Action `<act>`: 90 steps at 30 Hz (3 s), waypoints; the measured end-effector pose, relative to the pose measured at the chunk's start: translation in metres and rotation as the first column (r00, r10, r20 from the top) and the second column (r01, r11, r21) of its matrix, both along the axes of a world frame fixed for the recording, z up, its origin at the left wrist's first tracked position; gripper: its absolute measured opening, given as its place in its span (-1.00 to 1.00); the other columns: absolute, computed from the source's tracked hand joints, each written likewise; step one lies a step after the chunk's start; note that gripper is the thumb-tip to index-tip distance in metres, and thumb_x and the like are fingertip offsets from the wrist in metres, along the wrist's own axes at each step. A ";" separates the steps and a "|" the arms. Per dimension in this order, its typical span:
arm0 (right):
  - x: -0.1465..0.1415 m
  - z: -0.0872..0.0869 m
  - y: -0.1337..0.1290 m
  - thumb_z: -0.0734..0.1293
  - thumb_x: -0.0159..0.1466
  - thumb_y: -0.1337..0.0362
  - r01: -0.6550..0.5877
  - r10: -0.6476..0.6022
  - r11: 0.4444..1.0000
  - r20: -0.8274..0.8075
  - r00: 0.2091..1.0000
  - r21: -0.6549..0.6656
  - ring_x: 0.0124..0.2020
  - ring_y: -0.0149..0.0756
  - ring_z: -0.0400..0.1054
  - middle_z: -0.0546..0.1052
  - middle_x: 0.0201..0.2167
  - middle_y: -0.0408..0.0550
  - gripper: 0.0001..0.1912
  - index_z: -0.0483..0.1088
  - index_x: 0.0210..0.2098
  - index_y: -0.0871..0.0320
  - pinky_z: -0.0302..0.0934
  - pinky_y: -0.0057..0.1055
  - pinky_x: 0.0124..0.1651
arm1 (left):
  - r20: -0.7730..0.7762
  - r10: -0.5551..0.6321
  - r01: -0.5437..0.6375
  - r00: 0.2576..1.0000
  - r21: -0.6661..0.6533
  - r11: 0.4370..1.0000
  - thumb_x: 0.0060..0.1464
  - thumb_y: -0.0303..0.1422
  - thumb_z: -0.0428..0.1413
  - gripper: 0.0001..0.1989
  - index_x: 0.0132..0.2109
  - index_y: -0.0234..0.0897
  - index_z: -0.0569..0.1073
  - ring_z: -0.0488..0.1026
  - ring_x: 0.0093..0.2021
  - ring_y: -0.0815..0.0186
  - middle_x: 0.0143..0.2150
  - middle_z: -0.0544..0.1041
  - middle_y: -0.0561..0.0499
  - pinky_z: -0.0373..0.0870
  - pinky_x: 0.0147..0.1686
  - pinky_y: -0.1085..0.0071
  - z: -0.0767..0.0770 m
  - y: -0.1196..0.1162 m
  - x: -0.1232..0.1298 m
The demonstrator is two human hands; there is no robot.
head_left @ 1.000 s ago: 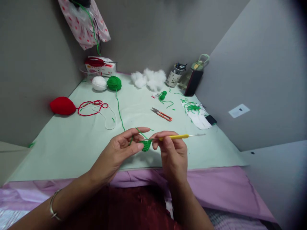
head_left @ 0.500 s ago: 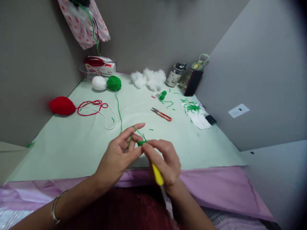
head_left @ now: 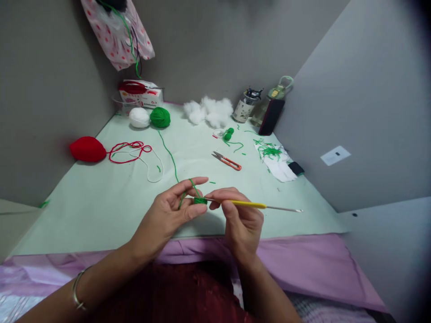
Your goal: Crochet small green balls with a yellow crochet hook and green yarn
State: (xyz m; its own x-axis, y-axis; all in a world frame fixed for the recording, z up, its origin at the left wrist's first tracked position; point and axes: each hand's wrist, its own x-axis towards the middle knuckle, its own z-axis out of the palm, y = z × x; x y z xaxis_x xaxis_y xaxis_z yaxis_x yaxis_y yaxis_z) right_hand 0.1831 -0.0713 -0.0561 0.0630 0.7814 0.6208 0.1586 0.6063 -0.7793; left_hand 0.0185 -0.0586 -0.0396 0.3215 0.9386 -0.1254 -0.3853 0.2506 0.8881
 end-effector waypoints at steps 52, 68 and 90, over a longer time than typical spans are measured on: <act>0.002 -0.009 -0.007 0.38 0.37 0.48 0.138 -0.256 0.930 0.331 0.908 0.342 -0.07 -0.16 0.58 0.68 -0.05 0.04 -0.56 0.54 0.17 -0.03 0.52 -0.23 -0.14 | 0.167 -0.047 0.082 0.985 -0.207 0.975 0.03 -0.34 0.45 -0.57 0.07 -0.22 0.68 0.28 -0.48 0.50 -0.38 0.50 0.11 0.43 -0.17 0.47 0.005 0.004 0.001; 0.004 -0.002 0.012 0.32 0.46 0.15 -0.148 0.058 0.961 -0.355 0.933 -0.232 -0.48 -0.38 0.45 0.66 -0.35 -0.06 -0.78 0.53 -0.23 0.11 0.44 -0.35 -0.33 | -0.091 0.024 -0.021 0.996 0.034 0.999 0.14 -0.26 0.38 -0.72 0.02 -0.08 0.71 0.40 -0.16 0.27 -0.18 0.55 0.01 0.30 -0.13 0.41 0.003 0.002 -0.005; 0.004 -0.001 -0.001 0.24 0.50 0.31 0.053 -0.050 0.998 -0.101 0.994 0.025 -0.31 -0.27 0.49 0.62 -0.32 -0.07 -0.75 0.58 -0.10 0.02 0.45 -0.27 -0.27 | 0.131 -0.049 0.072 0.990 -0.179 0.981 0.07 -0.35 0.43 -0.64 0.04 -0.19 0.70 0.07 -0.55 0.56 -0.41 0.42 0.14 0.18 -0.49 0.61 0.008 0.007 -0.006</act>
